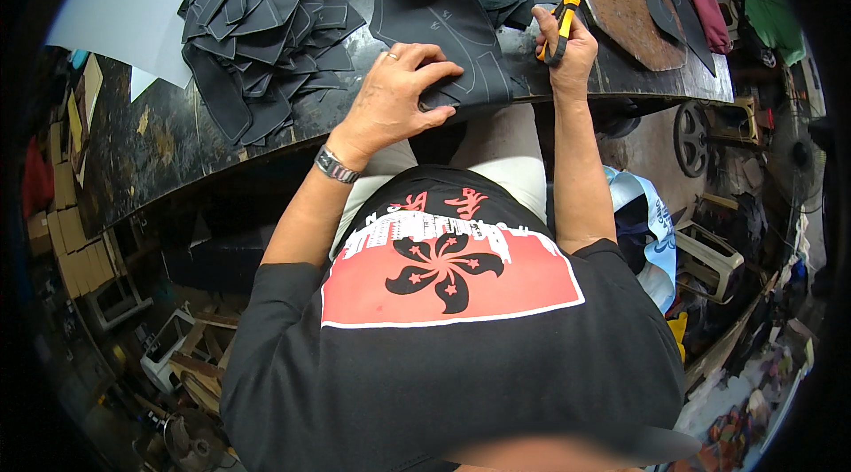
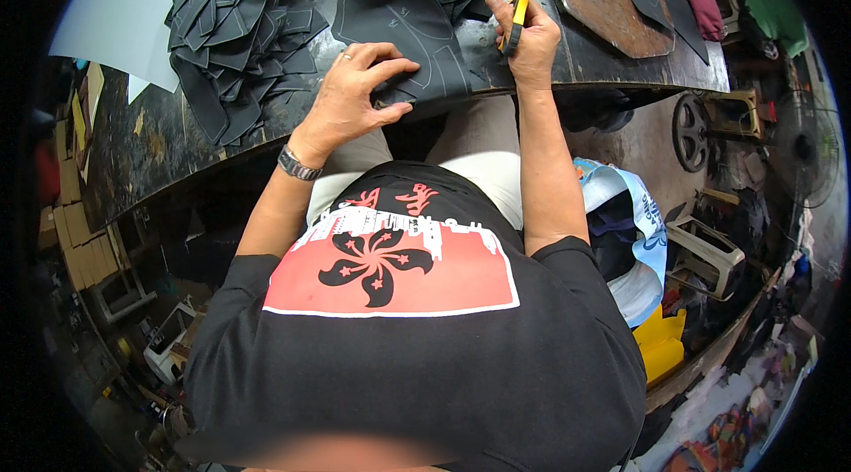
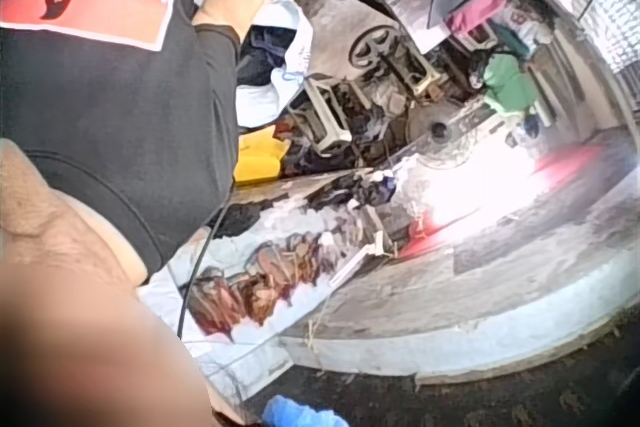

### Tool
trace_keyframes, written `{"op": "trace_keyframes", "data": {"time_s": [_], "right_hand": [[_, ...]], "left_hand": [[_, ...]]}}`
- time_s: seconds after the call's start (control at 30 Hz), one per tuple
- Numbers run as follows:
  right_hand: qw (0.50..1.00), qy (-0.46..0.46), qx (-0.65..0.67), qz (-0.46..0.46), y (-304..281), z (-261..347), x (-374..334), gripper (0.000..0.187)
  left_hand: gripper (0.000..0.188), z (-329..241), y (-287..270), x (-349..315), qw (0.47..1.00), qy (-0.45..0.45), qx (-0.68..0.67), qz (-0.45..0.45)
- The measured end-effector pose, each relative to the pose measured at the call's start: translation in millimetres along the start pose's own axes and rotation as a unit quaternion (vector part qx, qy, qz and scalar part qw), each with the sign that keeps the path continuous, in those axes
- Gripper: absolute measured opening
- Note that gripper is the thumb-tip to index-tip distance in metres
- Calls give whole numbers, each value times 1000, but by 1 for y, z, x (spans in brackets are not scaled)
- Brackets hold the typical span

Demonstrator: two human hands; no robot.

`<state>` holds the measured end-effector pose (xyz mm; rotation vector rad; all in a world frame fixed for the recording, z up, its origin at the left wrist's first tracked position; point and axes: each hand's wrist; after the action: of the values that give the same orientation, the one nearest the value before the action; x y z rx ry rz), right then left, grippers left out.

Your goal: The person uses shears to cut black leather pieces along marked outlines on a worktable. They repeatedly pick up pieces, align the shears, cut along the lines, and place the cut pieces into a growing stack.

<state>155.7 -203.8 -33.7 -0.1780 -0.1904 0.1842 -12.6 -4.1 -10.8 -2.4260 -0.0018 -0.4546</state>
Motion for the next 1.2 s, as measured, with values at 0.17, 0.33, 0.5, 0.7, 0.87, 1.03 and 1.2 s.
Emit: {"op": "trace_keyframes", "data": {"time_s": [0.17,0.33,0.5,0.7,0.87,1.03,1.2], "right_hand": [[1000,0,-1,3,0,0,0,31],[1000,-4,7,-3,1,0,0,27],[1000,-8,-11,-10,0,1,0,29],[1000,-8,-9,-6,1,1,0,29],[999,-25,-20,-6,0,-2,-1,29],[1000,-8,0,-2,0,-2,1,29],[998,58,-23,-4,-1,19,-11,29]], "left_hand": [[41,-9,20,-1,997,18,61,-43],[21,-10,25,6,980,-22,-73,-182],[29,-14,25,7,971,-143,-110,-157],[32,-11,30,11,968,-103,-156,-168],[35,-3,24,6,978,-73,-140,-137],[55,7,6,7,979,-90,84,-165],[88,22,-12,14,938,-180,224,-195]]}}
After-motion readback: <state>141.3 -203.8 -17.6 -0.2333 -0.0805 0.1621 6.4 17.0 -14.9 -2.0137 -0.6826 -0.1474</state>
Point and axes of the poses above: each hand's wrist, its own x-axis towards the middle knuckle, its own y-axis out of the palm, z = x × y, and after that the axes turned 15 degrees about -x, right-handed
